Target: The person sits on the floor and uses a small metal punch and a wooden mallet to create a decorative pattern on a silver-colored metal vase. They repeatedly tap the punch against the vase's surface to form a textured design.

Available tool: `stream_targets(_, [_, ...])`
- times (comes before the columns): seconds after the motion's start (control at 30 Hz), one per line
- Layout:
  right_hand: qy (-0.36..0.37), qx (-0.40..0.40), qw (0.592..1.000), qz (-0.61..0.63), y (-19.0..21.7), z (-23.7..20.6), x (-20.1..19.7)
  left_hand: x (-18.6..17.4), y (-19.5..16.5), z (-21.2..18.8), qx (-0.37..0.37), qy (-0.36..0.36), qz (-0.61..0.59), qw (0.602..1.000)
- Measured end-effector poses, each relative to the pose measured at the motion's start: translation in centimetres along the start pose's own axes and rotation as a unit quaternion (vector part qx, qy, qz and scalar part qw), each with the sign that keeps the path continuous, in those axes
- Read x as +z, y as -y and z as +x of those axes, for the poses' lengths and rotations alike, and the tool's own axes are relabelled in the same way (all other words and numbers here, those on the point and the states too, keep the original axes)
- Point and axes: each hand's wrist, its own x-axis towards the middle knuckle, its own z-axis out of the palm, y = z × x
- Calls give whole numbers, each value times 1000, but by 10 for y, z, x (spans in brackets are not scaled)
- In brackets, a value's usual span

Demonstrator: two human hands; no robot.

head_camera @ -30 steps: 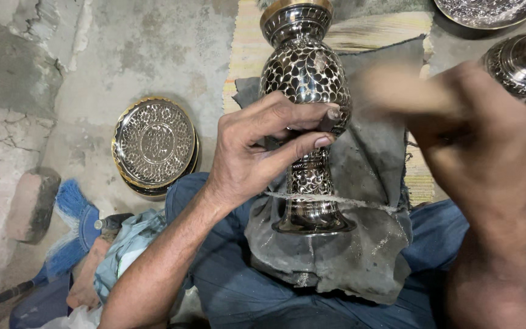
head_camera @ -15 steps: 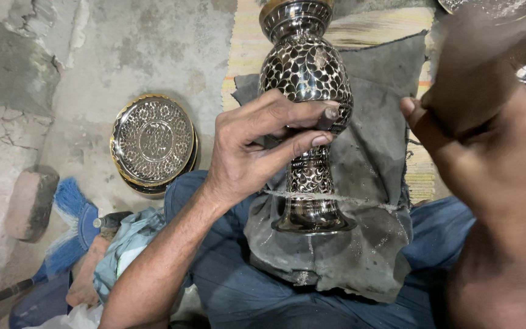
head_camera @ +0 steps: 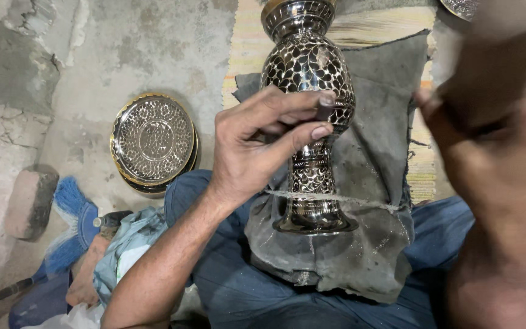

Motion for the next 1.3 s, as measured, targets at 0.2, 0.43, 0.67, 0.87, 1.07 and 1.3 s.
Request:
stream_targets(0.2, [-6,2,1000,5,-5,8,-3,4,-4,2,50,20,67,996])
stream_targets(0.43, [49,-38,997,-35,-9,30,-5,6,-15,8,45,47,116,991])
stream_targets(0.67, [69,-11,996,54,-2,30,-4,1,-21,12,24,58,84,995])
stream_targets(0.87, [67,-92,990,-80,-2,24,-4,1,-9,6,50,53,65,995])
stream_targets(1.07, [94,-45,994,-37,0,24,17,-1,32,-11,6,-132,-198,971])
stream_targets(1.3, [134,45,973,180,7,26,55,5,108,30,-80,-431,-445,781])
